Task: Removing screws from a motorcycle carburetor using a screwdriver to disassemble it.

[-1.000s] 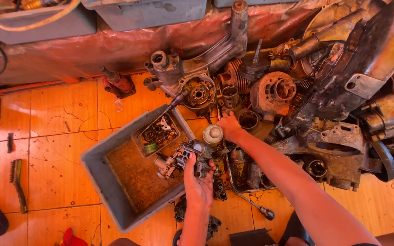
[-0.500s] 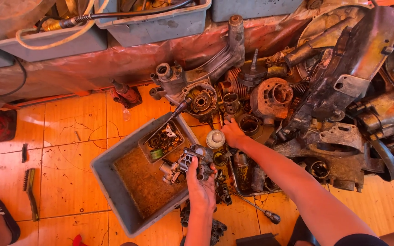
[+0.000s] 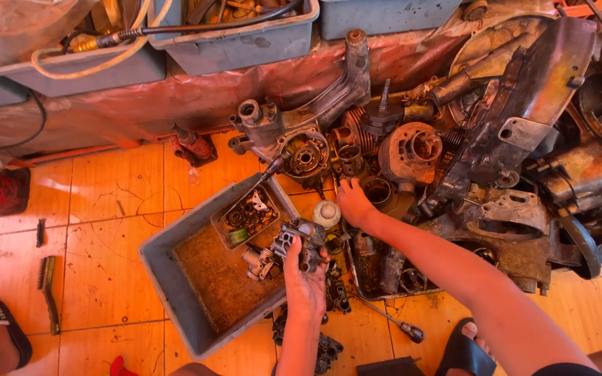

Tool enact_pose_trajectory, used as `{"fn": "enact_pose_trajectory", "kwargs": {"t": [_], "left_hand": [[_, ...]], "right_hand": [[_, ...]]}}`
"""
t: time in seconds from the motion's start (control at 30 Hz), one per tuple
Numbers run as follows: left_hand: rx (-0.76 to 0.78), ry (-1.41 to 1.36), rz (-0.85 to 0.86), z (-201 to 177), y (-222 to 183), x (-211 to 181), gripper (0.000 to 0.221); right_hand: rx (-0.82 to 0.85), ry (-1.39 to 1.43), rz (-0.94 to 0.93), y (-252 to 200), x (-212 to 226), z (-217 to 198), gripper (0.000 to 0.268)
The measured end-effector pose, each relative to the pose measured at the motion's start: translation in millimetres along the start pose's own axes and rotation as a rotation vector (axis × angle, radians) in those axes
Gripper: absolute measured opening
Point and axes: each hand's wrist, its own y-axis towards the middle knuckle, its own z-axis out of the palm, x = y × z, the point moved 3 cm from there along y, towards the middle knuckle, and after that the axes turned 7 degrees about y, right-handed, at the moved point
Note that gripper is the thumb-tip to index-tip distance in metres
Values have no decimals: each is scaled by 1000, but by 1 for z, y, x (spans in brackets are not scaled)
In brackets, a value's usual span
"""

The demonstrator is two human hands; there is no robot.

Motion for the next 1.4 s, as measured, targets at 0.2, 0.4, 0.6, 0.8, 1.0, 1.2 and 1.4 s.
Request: {"fn": "enact_pose_trajectory", "kwargs": {"t": [0.2, 0.4, 0.6, 0.8, 1.0, 1.2, 1.4], "left_hand": [[50, 23, -55, 2, -13, -7, 45], [95, 26, -11, -8, -13, 5, 43], [115, -168, 61, -36, -6, 14, 64], [-55, -345, 124, -62, -3, -26, 59], [-176, -490, 247, -103, 4, -60, 75], [-189, -464, 279, -117, 20, -80, 50], [179, -317, 265, -90, 15, -52, 47]], "right_hand": [[-270, -26, -2, -36, -52, -77, 14], [-261, 701, 242, -109, -99, -165, 30], [-387, 1863, 524, -180, -14, -272, 9], [-270, 2148, 691, -26, 137, -101, 22], [-9, 2264, 956, 11, 156, -198, 77], [-79, 2236, 934, -12, 162, -168, 64], [-217, 2141, 635, -120, 97, -250, 44]]}}
